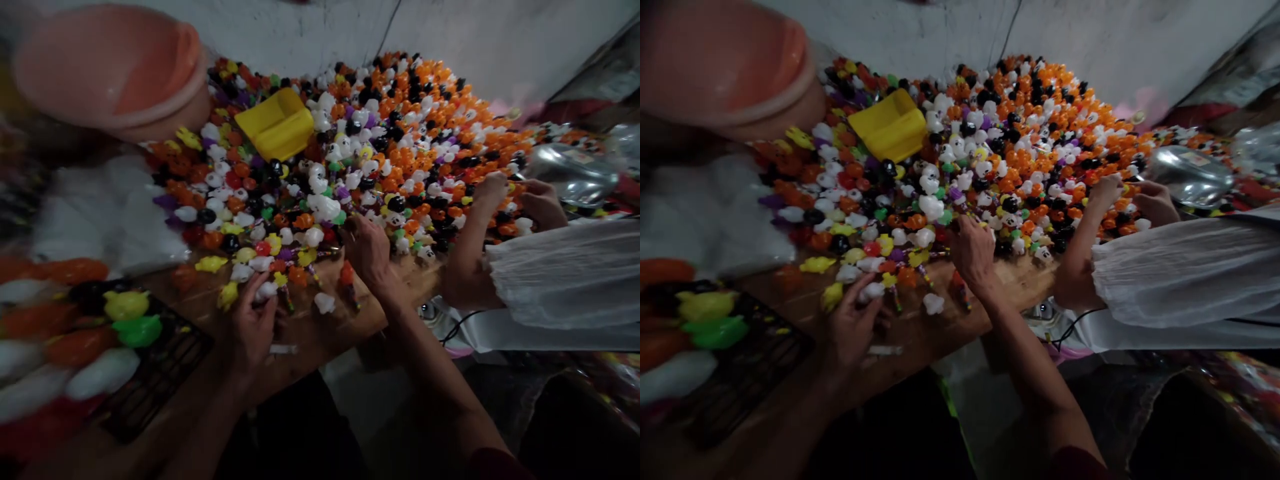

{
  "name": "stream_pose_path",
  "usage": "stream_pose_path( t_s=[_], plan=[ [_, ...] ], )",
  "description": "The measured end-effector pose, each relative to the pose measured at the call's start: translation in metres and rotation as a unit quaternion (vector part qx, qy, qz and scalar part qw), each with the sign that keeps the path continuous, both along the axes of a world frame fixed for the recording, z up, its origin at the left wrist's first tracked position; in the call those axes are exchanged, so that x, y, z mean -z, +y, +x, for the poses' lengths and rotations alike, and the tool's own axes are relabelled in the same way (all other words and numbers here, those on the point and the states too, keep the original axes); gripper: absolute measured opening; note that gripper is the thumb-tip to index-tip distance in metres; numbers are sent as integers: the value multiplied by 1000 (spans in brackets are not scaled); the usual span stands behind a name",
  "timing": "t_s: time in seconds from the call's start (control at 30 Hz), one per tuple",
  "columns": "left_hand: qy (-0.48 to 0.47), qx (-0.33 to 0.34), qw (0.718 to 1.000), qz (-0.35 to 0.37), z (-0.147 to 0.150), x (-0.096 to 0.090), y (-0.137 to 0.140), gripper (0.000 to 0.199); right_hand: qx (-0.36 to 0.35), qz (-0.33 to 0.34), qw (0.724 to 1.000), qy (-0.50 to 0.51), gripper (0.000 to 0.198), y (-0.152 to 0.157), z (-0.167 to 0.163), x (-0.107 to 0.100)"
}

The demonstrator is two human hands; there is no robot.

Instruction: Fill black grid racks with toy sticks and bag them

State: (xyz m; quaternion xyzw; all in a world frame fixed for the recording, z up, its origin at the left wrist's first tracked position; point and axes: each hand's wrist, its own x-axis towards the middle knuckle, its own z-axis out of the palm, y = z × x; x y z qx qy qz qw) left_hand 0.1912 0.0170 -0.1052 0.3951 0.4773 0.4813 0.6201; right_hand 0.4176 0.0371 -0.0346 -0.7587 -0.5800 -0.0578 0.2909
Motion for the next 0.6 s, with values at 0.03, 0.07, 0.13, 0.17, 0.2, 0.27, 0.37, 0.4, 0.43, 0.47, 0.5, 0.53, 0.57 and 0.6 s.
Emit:
stream_pose_path(
  t_s=[0.03,0.07,0.13,0.17,0.2,0.27,0.37,0.4,0.43,0.47,0.5,0.53,0.57,0.6],
  plan=[
    [8,-6,1000,22,0,0,-3,56,-41,4,998,48,14,-8,-11,1],
    [22,-8,999,43,-2,-1,-6,53,-82,5,992,97,15,-18,-22,3],
    [48,-4,996,71,-9,-8,-13,50,-153,-1,971,185,18,-38,-46,9],
    [57,-4,995,83,-14,-13,-16,52,-179,-9,958,222,19,-48,-58,12],
    [64,-2,993,96,-21,-19,-19,54,-200,-21,946,253,20,-58,-69,15],
    [56,20,991,118,-35,-33,-23,62,-242,-57,917,311,24,-76,-88,20],
    [7,138,985,100,-57,-51,-27,73,-310,-118,868,370,32,-94,-109,25],
    [-5,178,980,87,-62,-55,-29,75,-329,-133,856,377,35,-97,-114,26],
    [-12,209,975,77,-67,-57,-31,75,-343,-144,847,379,37,-100,-117,26],
    [-12,227,971,69,-71,-57,-34,74,-354,-150,842,379,38,-102,-119,26],
    [-11,231,971,66,-73,-56,-36,71,-362,-150,838,379,39,-104,-120,25],
    [-11,225,972,66,-74,-55,-38,69,-368,-148,834,383,39,-105,-121,23],
    [-15,214,974,67,-74,-53,-40,66,-374,-146,829,388,39,-107,-121,22],
    [-21,202,977,69,-73,-52,-41,63,-378,-146,825,393,38,-108,-121,21]
  ],
)
